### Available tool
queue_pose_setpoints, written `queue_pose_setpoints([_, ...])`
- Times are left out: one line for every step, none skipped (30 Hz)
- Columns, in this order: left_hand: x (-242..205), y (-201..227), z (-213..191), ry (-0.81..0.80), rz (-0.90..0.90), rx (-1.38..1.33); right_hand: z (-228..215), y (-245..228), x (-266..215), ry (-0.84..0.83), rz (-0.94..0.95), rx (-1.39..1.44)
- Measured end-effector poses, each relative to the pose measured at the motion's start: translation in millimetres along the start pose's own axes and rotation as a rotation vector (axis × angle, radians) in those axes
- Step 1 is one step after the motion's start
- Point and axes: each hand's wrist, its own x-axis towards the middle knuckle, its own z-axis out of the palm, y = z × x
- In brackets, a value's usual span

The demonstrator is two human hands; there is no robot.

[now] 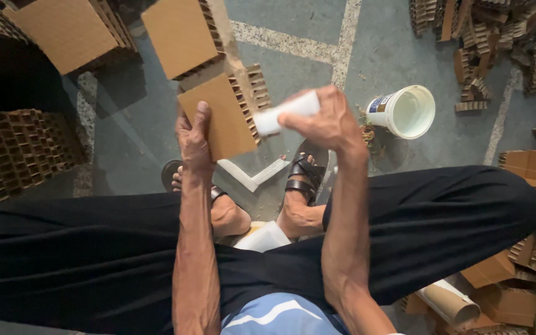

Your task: The person sits on the floor and assembles small corrugated cardboard pieces into a box-like structure. They align the pieces, secure them with rubber bands, and apply a white substance from a bottle to the edges. The person handles multiple cardboard pieces and uses rubber bands and a bottle during the process.

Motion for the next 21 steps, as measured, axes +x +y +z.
queue_pose_setpoints([2,0,-1,0.009,0.004,-0.004,-1,1,-5,-0.019,0.020,0.023])
queue_pose_setpoints([3,0,0,0.015,0.008,-0.008,-3,1,-9,-0.036,0.040,0.045])
queue_pose_setpoints([4,0,1,0.008,0.006,-0.019,-6,2,-10,-0.053,0.061,0.068])
queue_pose_setpoints([3,1,2,0.001,0.003,-0.029,-5,0,-9,-0.004,0.041,0.089])
queue_pose_setpoints([2,1,4,-0.007,0.001,-0.039,-4,-2,-4,0.044,0.021,0.110])
queue_pose_setpoints([0,2,5,-0.015,0.000,-0.027,-3,-4,1,0.093,0.002,0.132])
queue_pose_setpoints([-2,2,7,-0.024,-0.002,-0.015,0,-7,9,0.173,-0.009,0.175])
queue_pose_setpoints([-3,2,9,-0.036,-0.003,-0.005,4,-10,17,0.257,-0.020,0.214])
queue_pose_setpoints([-2,2,10,-0.036,-0.017,-0.015,8,-13,21,0.340,-0.032,0.252])
queue_pose_setpoints([-3,3,10,-0.034,-0.032,-0.025,11,-14,21,0.351,-0.030,0.271])
queue_pose_setpoints([-2,3,9,-0.032,-0.047,-0.036,12,-14,19,0.362,-0.028,0.290])
queue_pose_setpoints([-2,4,8,-0.035,-0.042,-0.041,14,-14,16,0.368,-0.030,0.310])
queue_pose_setpoints([-2,4,6,-0.039,-0.036,-0.046,12,-11,11,0.264,-0.032,0.251])
queue_pose_setpoints([-2,6,3,-0.039,-0.028,-0.050,6,-6,3,0.157,-0.037,0.193])
queue_pose_setpoints([-3,7,0,-0.028,-0.025,-0.071,2,-2,-3,0.050,-0.042,0.135])
queue_pose_setpoints([-2,8,-1,-0.022,-0.021,-0.093,0,1,-8,0.013,-0.043,0.148])
queue_pose_setpoints([-2,9,-1,-0.016,-0.017,-0.116,-2,4,-11,-0.024,-0.045,0.160])
queue_pose_setpoints([-1,10,0,-0.014,-0.015,-0.099,-4,6,-14,-0.059,-0.042,0.173])
queue_pose_setpoints([-1,10,1,-0.012,-0.014,-0.082,-5,8,-14,-0.048,-0.013,0.173])
queue_pose_setpoints([-1,11,4,-0.014,-0.013,-0.066,-4,7,-11,-0.035,0.018,0.172])
queue_pose_setpoints([-2,12,7,-0.006,-0.038,0.011,-2,5,-7,-0.022,0.048,0.171])
